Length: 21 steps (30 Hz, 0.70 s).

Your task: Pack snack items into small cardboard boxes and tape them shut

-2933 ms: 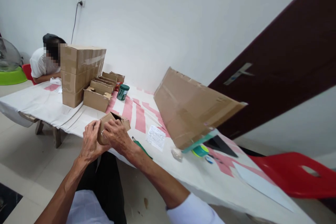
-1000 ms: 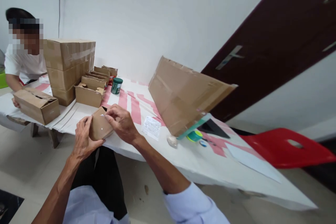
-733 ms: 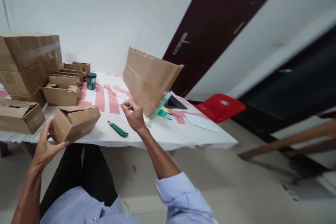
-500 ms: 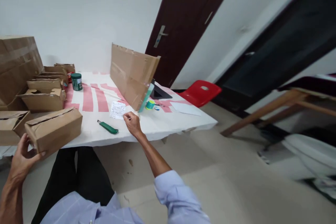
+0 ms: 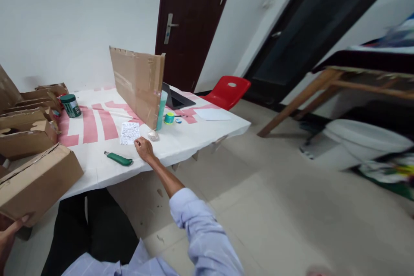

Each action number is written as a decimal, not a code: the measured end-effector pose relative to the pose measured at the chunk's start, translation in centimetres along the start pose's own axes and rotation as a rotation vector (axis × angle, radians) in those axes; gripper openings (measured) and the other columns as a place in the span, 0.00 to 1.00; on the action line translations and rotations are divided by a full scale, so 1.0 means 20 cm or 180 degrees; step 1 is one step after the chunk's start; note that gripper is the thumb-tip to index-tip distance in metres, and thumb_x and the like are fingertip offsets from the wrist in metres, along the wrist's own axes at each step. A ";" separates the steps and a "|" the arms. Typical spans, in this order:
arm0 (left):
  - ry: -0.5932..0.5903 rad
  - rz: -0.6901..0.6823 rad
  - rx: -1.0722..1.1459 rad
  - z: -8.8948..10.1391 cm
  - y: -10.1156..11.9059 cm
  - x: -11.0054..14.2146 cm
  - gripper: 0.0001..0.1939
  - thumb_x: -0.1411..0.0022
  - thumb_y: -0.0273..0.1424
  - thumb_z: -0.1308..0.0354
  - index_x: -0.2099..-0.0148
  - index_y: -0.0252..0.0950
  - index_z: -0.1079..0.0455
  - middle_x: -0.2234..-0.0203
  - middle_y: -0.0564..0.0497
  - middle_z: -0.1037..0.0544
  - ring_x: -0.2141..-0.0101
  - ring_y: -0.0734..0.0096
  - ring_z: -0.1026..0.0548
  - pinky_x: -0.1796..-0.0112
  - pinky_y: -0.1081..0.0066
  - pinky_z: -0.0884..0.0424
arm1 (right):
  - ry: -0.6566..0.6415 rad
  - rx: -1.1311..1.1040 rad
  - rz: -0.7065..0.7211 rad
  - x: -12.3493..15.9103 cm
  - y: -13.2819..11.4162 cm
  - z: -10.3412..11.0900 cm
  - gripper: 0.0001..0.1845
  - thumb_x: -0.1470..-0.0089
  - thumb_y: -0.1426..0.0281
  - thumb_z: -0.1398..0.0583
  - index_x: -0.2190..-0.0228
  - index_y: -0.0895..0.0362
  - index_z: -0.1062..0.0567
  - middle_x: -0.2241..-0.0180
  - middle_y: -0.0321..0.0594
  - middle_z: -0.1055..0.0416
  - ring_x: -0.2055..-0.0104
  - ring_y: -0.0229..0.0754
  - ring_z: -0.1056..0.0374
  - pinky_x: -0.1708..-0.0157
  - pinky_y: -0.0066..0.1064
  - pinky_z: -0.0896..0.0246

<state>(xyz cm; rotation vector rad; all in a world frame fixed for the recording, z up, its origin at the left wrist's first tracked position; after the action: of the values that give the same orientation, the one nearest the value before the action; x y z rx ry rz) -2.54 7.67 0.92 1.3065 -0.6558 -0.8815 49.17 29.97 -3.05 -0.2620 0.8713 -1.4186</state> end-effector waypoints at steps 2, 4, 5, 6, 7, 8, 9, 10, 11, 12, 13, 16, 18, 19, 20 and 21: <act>0.0013 0.0012 -0.0045 0.00 -0.01 -0.01 0.47 0.72 0.43 0.17 0.44 0.63 0.23 0.47 0.67 0.16 0.34 0.40 0.30 0.34 0.40 0.33 | -0.0087 0.0131 0.0049 -0.05 -0.03 -0.05 0.12 0.38 0.73 0.45 0.65 0.57 0.19 0.59 0.45 0.20 0.58 0.42 0.29 0.54 0.31 0.38; -0.0013 0.0025 -0.0060 0.00 -0.02 -0.02 0.47 0.71 0.45 0.17 0.43 0.64 0.24 0.48 0.68 0.16 0.33 0.39 0.31 0.34 0.38 0.35 | -0.0169 0.0287 0.0076 -0.08 -0.05 -0.08 0.13 0.37 0.74 0.45 0.64 0.57 0.19 0.58 0.45 0.20 0.57 0.43 0.29 0.54 0.31 0.39; 0.0001 0.0045 -0.0080 0.01 -0.03 -0.02 0.48 0.71 0.46 0.18 0.42 0.65 0.24 0.48 0.67 0.16 0.33 0.38 0.31 0.34 0.38 0.35 | -0.0212 0.0371 0.0082 -0.09 -0.06 -0.10 0.13 0.37 0.74 0.44 0.63 0.57 0.19 0.58 0.45 0.20 0.56 0.43 0.29 0.55 0.31 0.40; 0.0046 0.0074 -0.0103 0.02 -0.04 -0.03 0.49 0.72 0.47 0.18 0.42 0.65 0.24 0.48 0.66 0.15 0.33 0.36 0.31 0.34 0.37 0.35 | -0.0256 0.0457 0.0084 -0.10 -0.07 -0.11 0.13 0.37 0.75 0.44 0.63 0.58 0.19 0.58 0.45 0.20 0.56 0.43 0.29 0.55 0.31 0.40; 0.0073 0.0103 -0.0128 0.02 -0.04 -0.03 0.50 0.73 0.47 0.18 0.42 0.64 0.24 0.49 0.66 0.15 0.34 0.34 0.31 0.34 0.36 0.34 | -0.0303 0.0542 0.0082 -0.10 -0.07 -0.12 0.13 0.36 0.75 0.44 0.62 0.58 0.19 0.57 0.45 0.20 0.56 0.43 0.29 0.55 0.31 0.41; 0.0092 0.0127 -0.0135 0.02 -0.05 -0.03 0.51 0.75 0.47 0.18 0.42 0.64 0.24 0.49 0.65 0.15 0.34 0.33 0.31 0.35 0.36 0.33 | -0.0348 0.0626 0.0076 -0.11 -0.07 -0.13 0.13 0.36 0.75 0.44 0.61 0.58 0.19 0.57 0.45 0.20 0.55 0.43 0.29 0.55 0.31 0.41; 0.0082 0.0137 -0.0123 0.02 -0.05 -0.04 0.52 0.76 0.47 0.18 0.41 0.64 0.24 0.49 0.64 0.15 0.34 0.33 0.31 0.35 0.36 0.33 | -0.0391 0.0709 0.0069 -0.11 -0.08 -0.14 0.13 0.35 0.75 0.44 0.61 0.58 0.18 0.56 0.45 0.20 0.55 0.43 0.29 0.55 0.31 0.41; 0.0066 0.0142 -0.0099 0.01 -0.04 -0.04 0.54 0.77 0.46 0.17 0.41 0.64 0.25 0.49 0.64 0.15 0.34 0.33 0.31 0.35 0.37 0.33 | -0.0433 0.0790 0.0060 -0.11 -0.08 -0.15 0.14 0.34 0.75 0.45 0.60 0.58 0.18 0.55 0.46 0.20 0.55 0.43 0.29 0.56 0.31 0.42; 0.0061 0.0150 -0.0072 0.01 -0.04 -0.04 0.55 0.77 0.45 0.17 0.40 0.64 0.25 0.49 0.65 0.15 0.34 0.34 0.31 0.35 0.37 0.32 | -0.0472 0.0871 0.0050 -0.11 -0.08 -0.16 0.14 0.33 0.75 0.45 0.59 0.58 0.18 0.55 0.46 0.20 0.54 0.43 0.28 0.56 0.31 0.42; 0.0069 0.0177 -0.0051 0.01 -0.04 -0.04 0.55 0.78 0.44 0.17 0.40 0.64 0.25 0.49 0.65 0.15 0.33 0.34 0.31 0.35 0.38 0.32 | -0.0510 0.0952 0.0041 -0.11 -0.08 -0.17 0.14 0.33 0.75 0.45 0.58 0.58 0.18 0.54 0.46 0.20 0.54 0.44 0.28 0.56 0.31 0.42; 0.0097 0.0220 -0.0034 0.01 -0.04 -0.04 0.56 0.79 0.44 0.17 0.41 0.64 0.25 0.49 0.65 0.15 0.33 0.34 0.31 0.35 0.38 0.33 | -0.0546 0.1031 0.0032 -0.10 -0.08 -0.18 0.14 0.32 0.74 0.45 0.58 0.58 0.18 0.53 0.47 0.20 0.54 0.44 0.28 0.56 0.31 0.42; 0.0171 0.0325 -0.0075 0.03 -0.07 -0.06 0.58 0.83 0.44 0.17 0.41 0.64 0.24 0.50 0.63 0.14 0.34 0.32 0.30 0.36 0.39 0.32 | -0.0643 0.1262 0.0012 -0.11 -0.09 -0.20 0.15 0.30 0.73 0.46 0.56 0.59 0.19 0.52 0.48 0.21 0.54 0.45 0.27 0.57 0.32 0.42; 0.0132 0.0296 -0.0142 0.04 -0.08 -0.07 0.60 0.84 0.44 0.16 0.40 0.63 0.24 0.51 0.62 0.14 0.35 0.31 0.30 0.37 0.39 0.30 | -0.0700 0.1396 0.0017 -0.11 -0.09 -0.21 0.16 0.30 0.73 0.47 0.55 0.59 0.19 0.51 0.49 0.22 0.53 0.46 0.27 0.58 0.32 0.42; 0.0109 0.0262 -0.0161 0.04 -0.08 -0.07 0.60 0.83 0.44 0.16 0.39 0.64 0.25 0.52 0.62 0.14 0.36 0.31 0.29 0.38 0.40 0.29 | -0.0729 0.1456 0.0024 -0.11 -0.10 -0.21 0.16 0.29 0.73 0.47 0.55 0.59 0.19 0.51 0.50 0.22 0.53 0.46 0.27 0.58 0.33 0.42; 0.0062 0.0237 -0.0166 0.03 -0.09 -0.07 0.60 0.82 0.44 0.16 0.39 0.65 0.26 0.51 0.63 0.14 0.36 0.32 0.28 0.39 0.40 0.28 | -0.0758 0.1510 0.0031 -0.11 -0.10 -0.22 0.16 0.29 0.73 0.47 0.54 0.59 0.19 0.50 0.50 0.22 0.53 0.46 0.27 0.58 0.33 0.41; 0.0036 0.0225 -0.0144 0.03 -0.09 -0.07 0.60 0.81 0.45 0.16 0.38 0.66 0.26 0.50 0.63 0.14 0.36 0.33 0.28 0.39 0.41 0.28 | -0.0786 0.1560 0.0038 -0.11 -0.10 -0.23 0.16 0.29 0.73 0.48 0.54 0.59 0.20 0.50 0.51 0.23 0.53 0.46 0.27 0.58 0.33 0.41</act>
<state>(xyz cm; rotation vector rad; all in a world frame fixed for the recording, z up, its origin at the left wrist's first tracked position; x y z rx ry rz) -4.13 8.55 -0.58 1.2397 -0.6658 -0.8263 44.84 33.12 -4.02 -0.0551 0.3073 -1.5036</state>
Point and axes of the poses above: each hand's wrist, its own x-axis away from the middle knuckle, its own z-axis out of the back of the hand, y = z × x, the point moved 9 cm from there along -x, towards the middle knuckle
